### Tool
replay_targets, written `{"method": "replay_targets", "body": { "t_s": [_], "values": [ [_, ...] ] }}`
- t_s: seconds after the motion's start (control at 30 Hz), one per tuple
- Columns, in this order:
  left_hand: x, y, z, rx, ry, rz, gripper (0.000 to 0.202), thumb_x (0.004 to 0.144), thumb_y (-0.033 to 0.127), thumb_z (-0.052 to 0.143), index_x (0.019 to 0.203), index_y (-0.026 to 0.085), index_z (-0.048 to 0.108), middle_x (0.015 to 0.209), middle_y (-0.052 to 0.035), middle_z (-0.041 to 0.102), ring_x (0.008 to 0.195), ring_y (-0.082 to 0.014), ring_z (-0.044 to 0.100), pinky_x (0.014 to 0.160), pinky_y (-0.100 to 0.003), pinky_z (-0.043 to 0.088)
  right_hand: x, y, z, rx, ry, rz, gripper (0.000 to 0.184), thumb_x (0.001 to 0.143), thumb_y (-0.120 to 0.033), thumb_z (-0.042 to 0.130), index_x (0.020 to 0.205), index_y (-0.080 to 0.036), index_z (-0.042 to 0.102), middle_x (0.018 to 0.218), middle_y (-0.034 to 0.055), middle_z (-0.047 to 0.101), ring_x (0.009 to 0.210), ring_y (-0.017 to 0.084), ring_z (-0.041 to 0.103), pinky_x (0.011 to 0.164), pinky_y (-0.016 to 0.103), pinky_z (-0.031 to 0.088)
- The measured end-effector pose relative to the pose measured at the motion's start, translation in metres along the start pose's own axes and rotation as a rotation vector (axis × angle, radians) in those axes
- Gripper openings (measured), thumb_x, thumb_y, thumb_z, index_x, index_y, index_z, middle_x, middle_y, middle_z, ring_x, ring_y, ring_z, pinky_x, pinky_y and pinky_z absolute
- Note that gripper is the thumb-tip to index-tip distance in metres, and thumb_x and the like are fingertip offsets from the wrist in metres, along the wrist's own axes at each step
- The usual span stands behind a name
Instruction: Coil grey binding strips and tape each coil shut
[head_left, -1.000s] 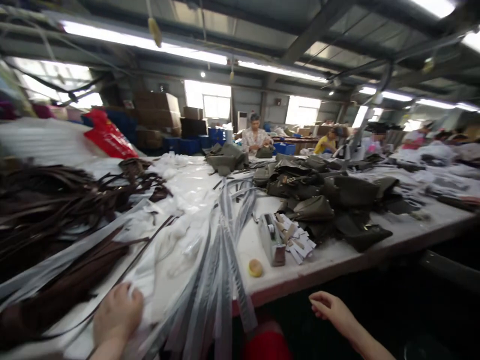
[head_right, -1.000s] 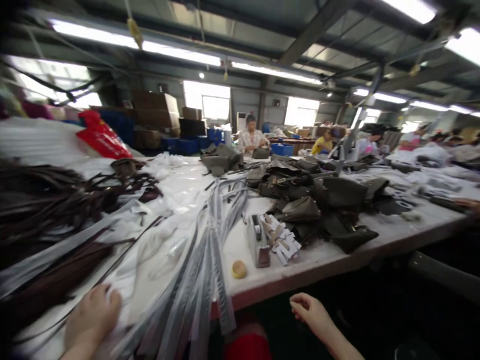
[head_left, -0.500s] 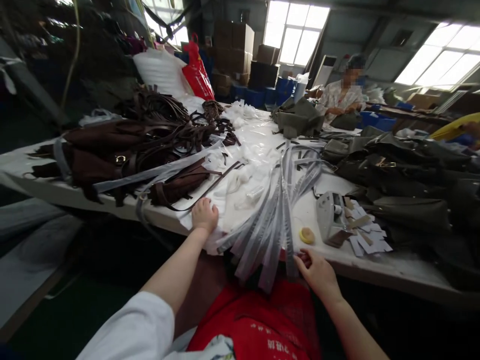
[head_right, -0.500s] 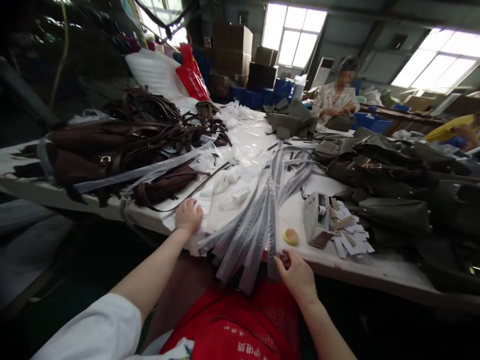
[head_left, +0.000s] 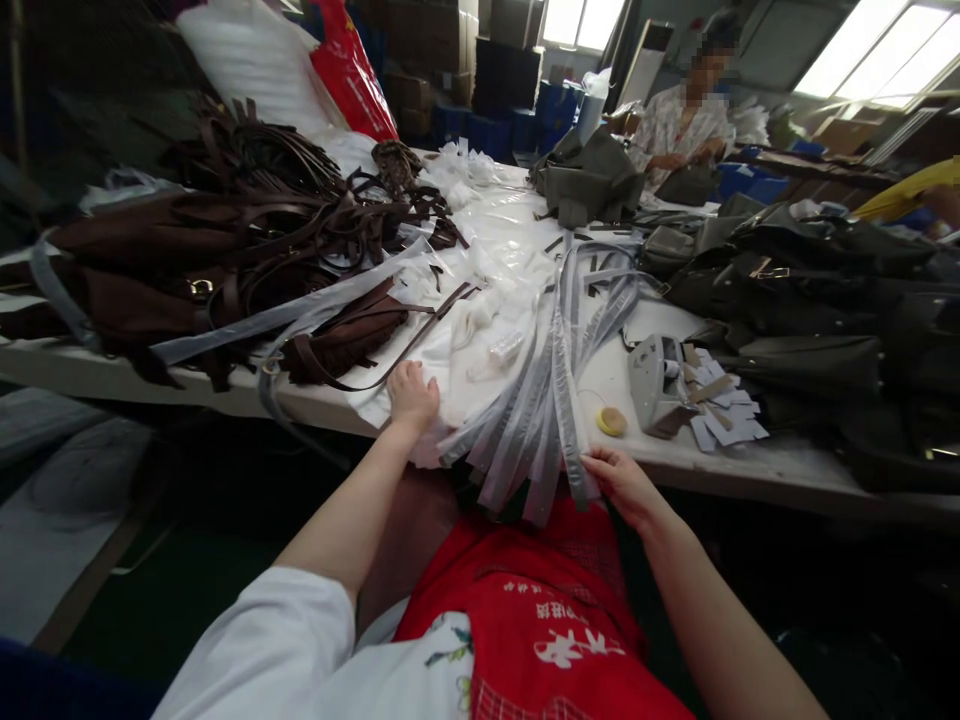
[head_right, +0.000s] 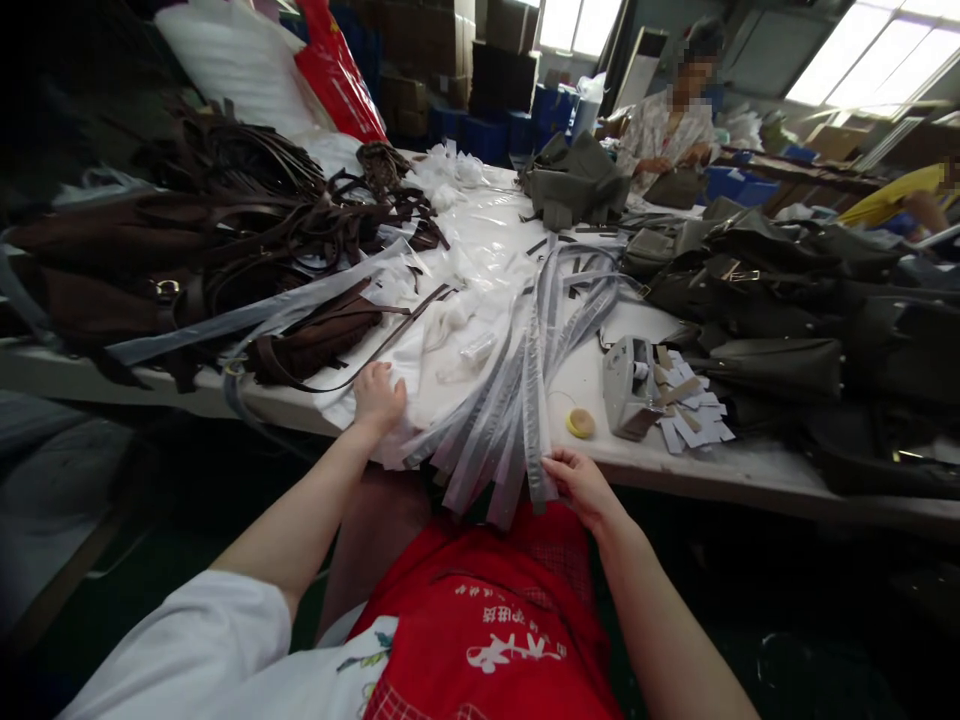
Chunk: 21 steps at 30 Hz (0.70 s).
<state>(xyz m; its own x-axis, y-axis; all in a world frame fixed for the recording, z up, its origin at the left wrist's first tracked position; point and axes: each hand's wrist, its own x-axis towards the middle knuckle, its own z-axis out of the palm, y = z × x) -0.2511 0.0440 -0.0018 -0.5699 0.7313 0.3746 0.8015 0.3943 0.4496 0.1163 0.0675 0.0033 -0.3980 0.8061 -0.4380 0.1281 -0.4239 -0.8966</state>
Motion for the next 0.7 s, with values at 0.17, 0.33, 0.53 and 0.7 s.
{"method": "replay_targets", "body": {
  "t_s": [0.17,0.33,0.53,0.7],
  "values": [
    [-0.061,0.063,-0.031,-0.590,-0.232,0.117,0.035,0.091,0.035,0.052,0.119,0.014,0.056,0.123,-0.0151,0.058,0.122,-0.0280,0.050,0.110,-0.044,0.035,-0.011,-0.009,0.017,0.153,-0.026,-0.003,0.045,0.062,-0.047,0.088,0.084,-0.018,0.062,0.074,0.0014,0.070,0.062,0.016,0.065,0.059,0.025,0.054],
    [-0.141,0.112,-0.031,-1.248,-1.222,-0.394,0.062,0.084,0.070,0.049,0.102,0.012,0.059,0.086,-0.0111,0.066,0.079,-0.0240,0.065,0.078,-0.042,0.053,-0.021,0.001,0.043,0.203,-0.069,-0.044,0.043,0.063,-0.046,0.088,0.079,-0.018,0.059,0.067,-0.0023,0.066,0.057,0.012,0.060,0.056,0.022,0.048],
    [-0.166,0.105,-0.023,-1.392,-1.412,-0.725,0.050,0.085,0.064,0.056,0.090,0.015,0.056,0.055,0.0040,0.048,0.038,-0.0078,0.033,0.038,-0.020,0.021,-0.018,0.021,0.049,-0.150,-0.123,-0.171,0.036,0.072,-0.052,0.075,0.073,-0.019,0.061,0.066,0.0031,0.065,0.065,0.022,0.063,0.064,0.032,0.052],
    [-0.152,0.097,-0.052,-1.275,-1.293,-0.305,0.062,0.063,0.075,0.073,0.080,0.017,0.058,0.057,0.0031,0.049,0.046,-0.0080,0.035,0.044,-0.023,0.022,-0.026,0.000,0.033,-0.606,0.054,-0.586,0.057,0.074,-0.019,0.059,0.130,-0.024,0.059,0.142,0.0121,0.053,0.129,0.030,0.051,0.111,0.046,0.040]
  ]
}}
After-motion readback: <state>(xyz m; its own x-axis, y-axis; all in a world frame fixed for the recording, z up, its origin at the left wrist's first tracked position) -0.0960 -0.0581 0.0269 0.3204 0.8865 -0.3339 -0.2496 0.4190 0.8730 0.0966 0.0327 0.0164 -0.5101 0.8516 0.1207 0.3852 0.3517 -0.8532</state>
